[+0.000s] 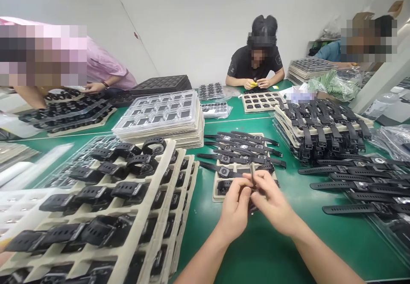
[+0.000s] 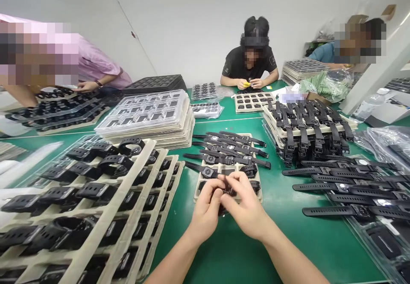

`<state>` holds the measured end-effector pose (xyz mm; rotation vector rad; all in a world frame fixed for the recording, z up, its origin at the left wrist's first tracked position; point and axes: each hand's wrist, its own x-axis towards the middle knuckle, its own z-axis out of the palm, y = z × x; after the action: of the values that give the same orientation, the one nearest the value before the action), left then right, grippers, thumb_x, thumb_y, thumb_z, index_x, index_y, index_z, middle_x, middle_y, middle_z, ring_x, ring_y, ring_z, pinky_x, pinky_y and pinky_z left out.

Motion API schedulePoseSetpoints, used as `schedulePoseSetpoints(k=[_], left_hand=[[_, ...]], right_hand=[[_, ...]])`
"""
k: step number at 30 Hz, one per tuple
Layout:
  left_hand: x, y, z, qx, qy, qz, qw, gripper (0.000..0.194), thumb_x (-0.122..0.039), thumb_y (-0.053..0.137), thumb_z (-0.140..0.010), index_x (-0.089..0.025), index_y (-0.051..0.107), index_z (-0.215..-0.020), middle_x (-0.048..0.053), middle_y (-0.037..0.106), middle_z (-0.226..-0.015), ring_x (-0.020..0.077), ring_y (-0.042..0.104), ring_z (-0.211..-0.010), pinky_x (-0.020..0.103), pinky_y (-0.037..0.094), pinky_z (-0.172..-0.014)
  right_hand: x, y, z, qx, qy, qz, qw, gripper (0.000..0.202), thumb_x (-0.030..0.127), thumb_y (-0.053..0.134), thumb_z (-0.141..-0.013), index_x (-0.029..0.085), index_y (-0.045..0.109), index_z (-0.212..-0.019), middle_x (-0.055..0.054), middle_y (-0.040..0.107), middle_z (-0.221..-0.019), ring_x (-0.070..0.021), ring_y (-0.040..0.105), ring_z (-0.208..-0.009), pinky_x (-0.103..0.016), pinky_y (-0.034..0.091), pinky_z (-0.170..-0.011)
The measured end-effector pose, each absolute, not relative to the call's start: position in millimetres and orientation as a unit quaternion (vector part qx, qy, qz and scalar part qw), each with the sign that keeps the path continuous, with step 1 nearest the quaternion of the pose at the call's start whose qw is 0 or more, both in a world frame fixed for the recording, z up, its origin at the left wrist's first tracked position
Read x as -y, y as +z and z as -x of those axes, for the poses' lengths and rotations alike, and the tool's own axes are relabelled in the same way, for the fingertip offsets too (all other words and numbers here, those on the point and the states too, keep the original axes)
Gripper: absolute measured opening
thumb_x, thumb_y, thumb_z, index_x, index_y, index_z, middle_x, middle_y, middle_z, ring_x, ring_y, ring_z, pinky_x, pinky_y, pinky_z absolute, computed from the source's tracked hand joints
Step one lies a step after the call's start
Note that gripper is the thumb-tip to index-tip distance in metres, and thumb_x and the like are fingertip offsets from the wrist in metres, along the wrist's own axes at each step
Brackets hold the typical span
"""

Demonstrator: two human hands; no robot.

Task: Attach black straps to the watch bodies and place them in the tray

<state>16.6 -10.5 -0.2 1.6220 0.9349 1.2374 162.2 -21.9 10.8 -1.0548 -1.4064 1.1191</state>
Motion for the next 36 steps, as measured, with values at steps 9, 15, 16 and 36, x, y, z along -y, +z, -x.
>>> schedulePoseSetpoints(k=[9, 15, 16, 36], left_hand=[[9, 9, -18, -0.361, 0.560, -0.376, 0.644, 0.043, -0.060, 0.064, -0.091, -0.026, 0.048, -0.111, -0.009, 0.049, -0.066, 0.0087, 0.048, -0.055, 0.021, 0.039, -0.055], [13, 6, -7, -0.281, 0.467, -0.537, 0.644, 0.053, -0.068, 0.040, -0.097, -0.024, 0.045, -0.127, 0.001, 0.060, -0.084, 0.0159, 0.058, -0.073, 0.029, 0.047, -0.069], [13, 5, -5, -0.266, 0.463, -0.554, 0.638, 0.056, -0.069, 0.036, -0.098, -0.024, 0.046, -0.128, 0.002, 0.060, -0.087, 0.0168, 0.059, -0.077, 0.030, 0.048, -0.072], [7, 21, -7, -0.411, 0.459, -0.623, 0.481, 0.021, -0.024, 0.073, -0.083, -0.023, 0.079, -0.103, 0.003, 0.063, -0.083, 0.0161, 0.059, -0.075, 0.027, 0.053, -0.071]], right_hand=[[29, 8, -158, 0.630, 0.403, 0.510, 0.425, 0.046, 0.023, 0.062, -0.090, 0.030, 0.058, -0.135, 0.000, 0.057, -0.089, -0.0196, 0.058, -0.083, -0.035, 0.053, -0.082], [33, 13, -152, 0.612, 0.487, 0.454, 0.426, 0.025, 0.021, 0.070, -0.086, 0.027, 0.067, -0.110, 0.000, 0.068, -0.096, -0.0186, 0.063, -0.083, -0.029, 0.052, -0.073], [32, 11, -152, 0.608, 0.485, 0.451, 0.438, 0.018, 0.021, 0.070, -0.087, 0.026, 0.070, -0.103, 0.000, 0.069, -0.093, -0.0185, 0.063, -0.082, -0.029, 0.051, -0.071], [19, 0, -174, 0.582, 0.423, 0.421, 0.552, 0.023, 0.045, 0.061, -0.098, 0.024, 0.068, -0.094, -0.003, 0.056, -0.090, -0.0153, 0.054, -0.067, -0.027, 0.050, -0.057]])
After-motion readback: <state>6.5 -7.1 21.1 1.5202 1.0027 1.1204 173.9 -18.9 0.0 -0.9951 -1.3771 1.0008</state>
